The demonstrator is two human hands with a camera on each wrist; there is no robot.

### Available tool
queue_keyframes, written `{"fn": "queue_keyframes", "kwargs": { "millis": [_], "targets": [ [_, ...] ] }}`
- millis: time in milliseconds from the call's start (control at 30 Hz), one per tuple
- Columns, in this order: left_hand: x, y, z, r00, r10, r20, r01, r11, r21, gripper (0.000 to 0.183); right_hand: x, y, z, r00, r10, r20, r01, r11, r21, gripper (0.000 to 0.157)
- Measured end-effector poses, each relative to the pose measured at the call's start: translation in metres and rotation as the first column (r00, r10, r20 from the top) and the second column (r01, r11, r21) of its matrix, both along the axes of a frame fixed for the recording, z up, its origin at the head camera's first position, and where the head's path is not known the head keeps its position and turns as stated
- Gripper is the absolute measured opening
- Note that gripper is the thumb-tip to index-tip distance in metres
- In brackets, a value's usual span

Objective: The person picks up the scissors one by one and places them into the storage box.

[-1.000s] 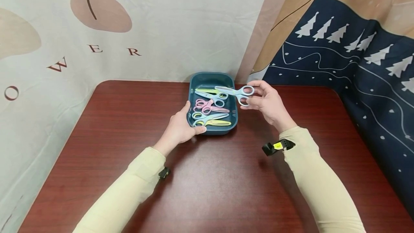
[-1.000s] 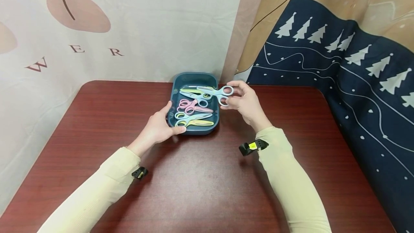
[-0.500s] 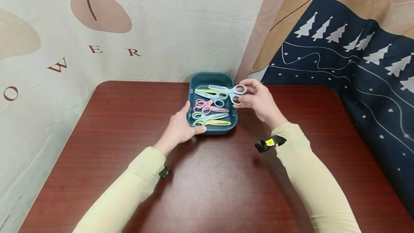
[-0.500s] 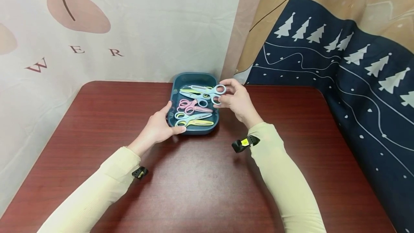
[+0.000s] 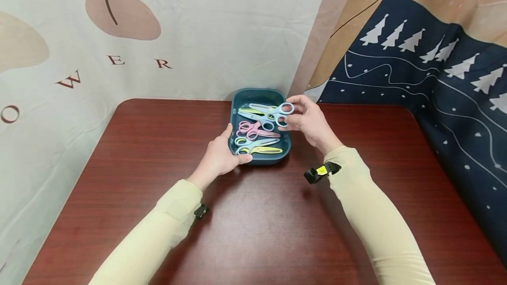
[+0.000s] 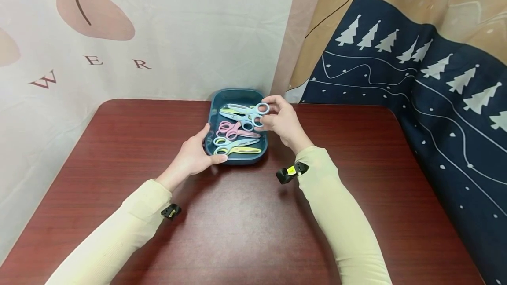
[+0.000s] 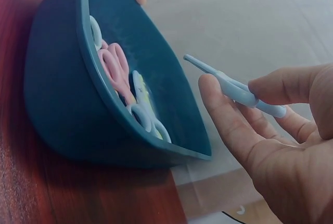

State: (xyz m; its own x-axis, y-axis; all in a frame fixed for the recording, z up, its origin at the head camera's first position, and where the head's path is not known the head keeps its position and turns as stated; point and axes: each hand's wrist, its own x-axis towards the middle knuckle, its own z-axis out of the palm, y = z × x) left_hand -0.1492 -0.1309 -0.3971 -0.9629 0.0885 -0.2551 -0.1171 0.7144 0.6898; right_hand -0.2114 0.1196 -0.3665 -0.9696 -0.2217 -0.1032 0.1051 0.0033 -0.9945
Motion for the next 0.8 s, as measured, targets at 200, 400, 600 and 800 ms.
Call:
{"fn": "queue_keyframes", "kwargs": {
  "millis": [200,400,600,800],
  "targets": [
    [0.0,-0.001,0.0,1.0,0.0,0.0,0.0,1.0,-0.004,0.113,-0.003,-0.006,-0.002,1.0,0.009,0.024,-0.009,1.0,0.018,0.046],
    [0.0,0.0,0.0,1.0,0.0,0.0,0.0,1.0,-0.009,0.113,-0.008,-0.012,-0.007,0.998,0.026,0.05,-0.027,1.0,0.012,0.048],
    [-0.001,0.0,-0.001,1.0,-0.003,-0.002,0.003,1.0,-0.009,0.113,-0.009,-0.019,-0.011,0.997,0.027,0.066,-0.028,0.999,0.023,0.046],
    [-0.001,0.0,-0.001,1.0,-0.006,0.004,0.006,1.0,-0.006,0.114,-0.012,-0.025,-0.013,0.997,0.021,0.08,-0.026,0.998,0.061,0.043]
  ]
}}
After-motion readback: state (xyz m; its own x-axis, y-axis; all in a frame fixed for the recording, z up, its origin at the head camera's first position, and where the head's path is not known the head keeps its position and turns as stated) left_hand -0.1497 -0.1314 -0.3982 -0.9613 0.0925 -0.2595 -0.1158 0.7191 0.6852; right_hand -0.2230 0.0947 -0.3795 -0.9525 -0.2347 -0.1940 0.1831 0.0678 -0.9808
